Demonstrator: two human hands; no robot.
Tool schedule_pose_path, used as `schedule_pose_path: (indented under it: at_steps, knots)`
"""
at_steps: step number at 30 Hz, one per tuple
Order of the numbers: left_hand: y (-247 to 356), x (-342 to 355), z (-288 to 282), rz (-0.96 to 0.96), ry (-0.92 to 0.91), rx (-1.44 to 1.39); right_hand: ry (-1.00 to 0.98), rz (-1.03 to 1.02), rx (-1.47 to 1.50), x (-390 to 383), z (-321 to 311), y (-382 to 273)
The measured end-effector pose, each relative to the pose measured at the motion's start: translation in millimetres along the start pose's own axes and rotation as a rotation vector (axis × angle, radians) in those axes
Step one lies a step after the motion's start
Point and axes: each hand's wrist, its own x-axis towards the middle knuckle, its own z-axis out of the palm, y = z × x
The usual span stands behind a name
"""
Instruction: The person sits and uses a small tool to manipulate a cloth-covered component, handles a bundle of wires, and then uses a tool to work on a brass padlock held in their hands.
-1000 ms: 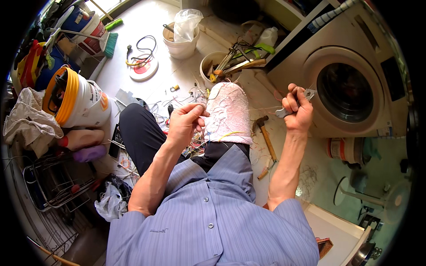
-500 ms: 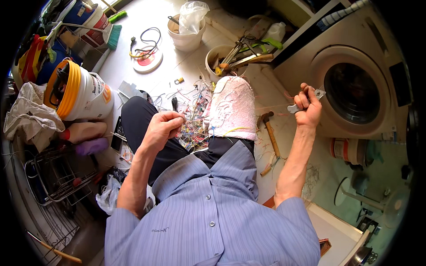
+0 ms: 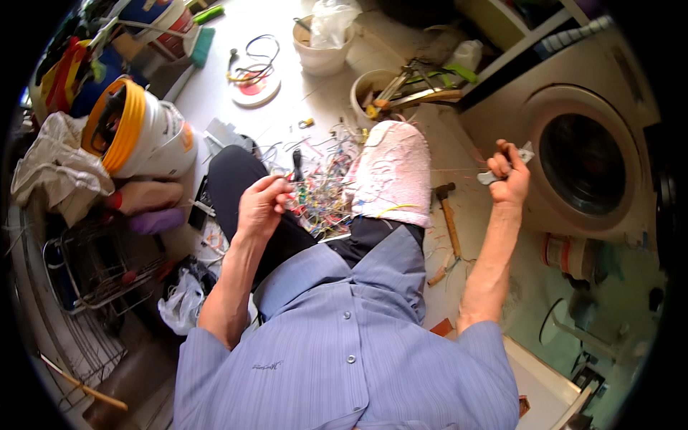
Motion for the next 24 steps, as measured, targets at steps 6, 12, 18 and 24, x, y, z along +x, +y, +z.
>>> schedule_pose_path:
  at_steps: [6, 12, 18, 24]
  knots:
    - [7, -14, 16, 0.348, 0.161, 0.408, -0.089, 0.034, -0.338, -22, 46, -3]
    - [27, -24, 43, 0.365, 0.039, 0.635, -0.323, 0.001, -0.928, -35, 81, -18]
    - [27, -14, 137, 0.494, -0.237, 0.715, -0.494, 0.072, -0.898, -42, 119, -23]
    - [9, -11, 221, 0.598, -0.520, 0.596, -0.590, 0.123, -0.818, -62, 148, -4]
